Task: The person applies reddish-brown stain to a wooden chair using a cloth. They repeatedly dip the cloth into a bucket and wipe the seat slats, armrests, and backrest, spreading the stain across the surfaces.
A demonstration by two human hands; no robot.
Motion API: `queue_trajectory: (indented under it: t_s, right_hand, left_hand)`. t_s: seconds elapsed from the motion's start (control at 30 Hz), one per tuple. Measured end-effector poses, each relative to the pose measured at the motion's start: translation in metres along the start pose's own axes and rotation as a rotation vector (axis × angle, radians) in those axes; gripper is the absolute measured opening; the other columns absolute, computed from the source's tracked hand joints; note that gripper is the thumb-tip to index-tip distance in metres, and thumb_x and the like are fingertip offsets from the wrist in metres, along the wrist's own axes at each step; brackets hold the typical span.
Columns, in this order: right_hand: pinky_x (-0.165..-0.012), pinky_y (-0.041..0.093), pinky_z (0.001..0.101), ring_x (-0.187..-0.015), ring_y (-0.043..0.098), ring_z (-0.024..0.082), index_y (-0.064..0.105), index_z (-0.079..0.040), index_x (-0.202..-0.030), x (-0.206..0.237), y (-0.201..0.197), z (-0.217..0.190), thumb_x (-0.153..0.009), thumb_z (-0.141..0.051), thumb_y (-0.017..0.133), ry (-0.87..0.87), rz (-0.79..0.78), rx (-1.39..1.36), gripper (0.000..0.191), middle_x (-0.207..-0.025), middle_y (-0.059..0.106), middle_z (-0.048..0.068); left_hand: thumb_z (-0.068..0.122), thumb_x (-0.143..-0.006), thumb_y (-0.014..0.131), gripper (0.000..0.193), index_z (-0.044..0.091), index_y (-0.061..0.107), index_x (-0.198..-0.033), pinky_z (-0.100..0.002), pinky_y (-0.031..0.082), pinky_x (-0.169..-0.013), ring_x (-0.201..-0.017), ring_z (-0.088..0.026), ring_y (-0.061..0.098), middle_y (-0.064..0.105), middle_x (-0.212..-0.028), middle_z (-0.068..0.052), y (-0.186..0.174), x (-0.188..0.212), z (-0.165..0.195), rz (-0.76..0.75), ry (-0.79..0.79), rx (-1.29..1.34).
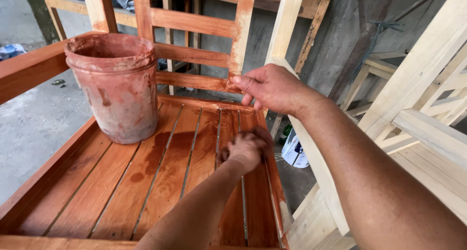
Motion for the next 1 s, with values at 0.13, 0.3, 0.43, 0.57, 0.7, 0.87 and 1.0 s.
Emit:
queue_trajectory:
  t_s: [0.13, 0.3, 0.43, 0.57, 0.7, 0.87, 1.0]
  right_hand:
    - [-0.074, 0.058, 0.0322, -0.065, 0.066, 0.009, 0.076, -0.022, -0.123, -0.002, 0.003, -0.002, -0.096, -0.056, 0.052, -0.002, -0.009, 0.002, 0.05, -0.087, 0.078, 0.001]
    - [-0.074, 0.058, 0.0318, -0.066, 0.066, 0.01, 0.076, -0.015, -0.12, -0.005, 0.007, -0.003, -0.098, -0.055, 0.053, -0.022, -0.032, 0.007, 0.051, -0.087, 0.079, 0.002]
    - [-0.074, 0.057, 0.0298, -0.065, 0.066, 0.009, 0.076, -0.016, -0.121, -0.006, 0.015, -0.004, -0.097, -0.055, 0.053, -0.034, -0.094, 0.008, 0.052, -0.086, 0.079, 0.0]
    - [-0.073, 0.057, 0.0298, -0.064, 0.065, 0.01, 0.076, -0.014, -0.121, -0.008, 0.023, -0.006, -0.096, -0.054, 0.055, -0.049, -0.133, -0.024, 0.052, -0.085, 0.078, 0.002]
    - [-0.073, 0.058, 0.0301, -0.066, 0.067, 0.01, 0.074, -0.014, -0.122, -0.007, 0.028, -0.005, -0.097, -0.054, 0.054, -0.024, -0.13, 0.027, 0.051, -0.086, 0.079, 0.001]
    - [-0.073, 0.059, 0.0306, -0.065, 0.068, 0.011, 0.078, -0.014, -0.12, 0.005, 0.027, -0.005, -0.096, -0.052, 0.056, -0.025, -0.114, 0.053, 0.05, -0.086, 0.079, 0.003]
    - [-0.076, 0.059, 0.0317, -0.07, 0.069, 0.011, 0.075, -0.016, -0.124, 0.01, 0.022, -0.004, -0.096, -0.053, 0.056, 0.027, -0.064, 0.092, 0.049, -0.092, 0.08, 0.001]
  left_hand:
    - [0.025, -0.097, 0.055, 0.045, 0.036, 0.059, -0.14, -0.066, 0.02, -0.12, -0.151, -0.029, 0.024, 0.038, -0.157, 0.002, 0.004, 0.038, 0.02, -0.091, 0.135, 0.03]
    - [0.015, -0.093, 0.058, 0.055, 0.037, 0.056, -0.143, -0.067, 0.015, -0.118, -0.151, -0.033, 0.016, 0.032, -0.159, -0.001, 0.006, 0.121, 0.044, -0.303, 0.389, -0.046]
    - [0.02, -0.093, 0.061, 0.048, 0.033, 0.062, -0.139, -0.062, 0.03, -0.116, -0.15, -0.031, 0.031, 0.045, -0.153, -0.004, -0.005, 0.185, 0.053, -0.287, 0.62, 0.072]
    - [0.014, -0.085, 0.061, 0.056, 0.038, 0.065, -0.135, -0.062, 0.026, -0.118, -0.147, -0.03, 0.032, 0.047, -0.147, -0.005, -0.011, 0.177, 0.061, -0.172, 0.676, -0.111]
    - [0.007, -0.08, 0.059, 0.066, 0.043, 0.062, -0.136, -0.066, 0.022, -0.113, -0.141, -0.033, 0.029, 0.04, -0.151, -0.008, -0.016, 0.133, 0.057, -0.115, 0.512, -0.148]
    - [0.018, -0.098, 0.054, 0.045, 0.021, 0.061, -0.142, -0.063, 0.034, -0.111, -0.141, -0.033, 0.038, 0.046, -0.148, -0.011, -0.026, 0.107, 0.04, -0.037, 0.022, -0.155]
    - [0.027, -0.093, 0.065, 0.052, 0.006, 0.06, -0.141, -0.064, 0.038, -0.103, -0.137, -0.039, 0.038, 0.042, -0.149, -0.021, -0.021, 0.108, 0.057, -0.189, 0.023, -0.479]
Point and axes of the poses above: each hand's wrist, its own x-axis away from the middle knuckle, its own y-axis out of the palm, z = x × y, the point moved 6 cm from there along -x, towards the middle knuckle
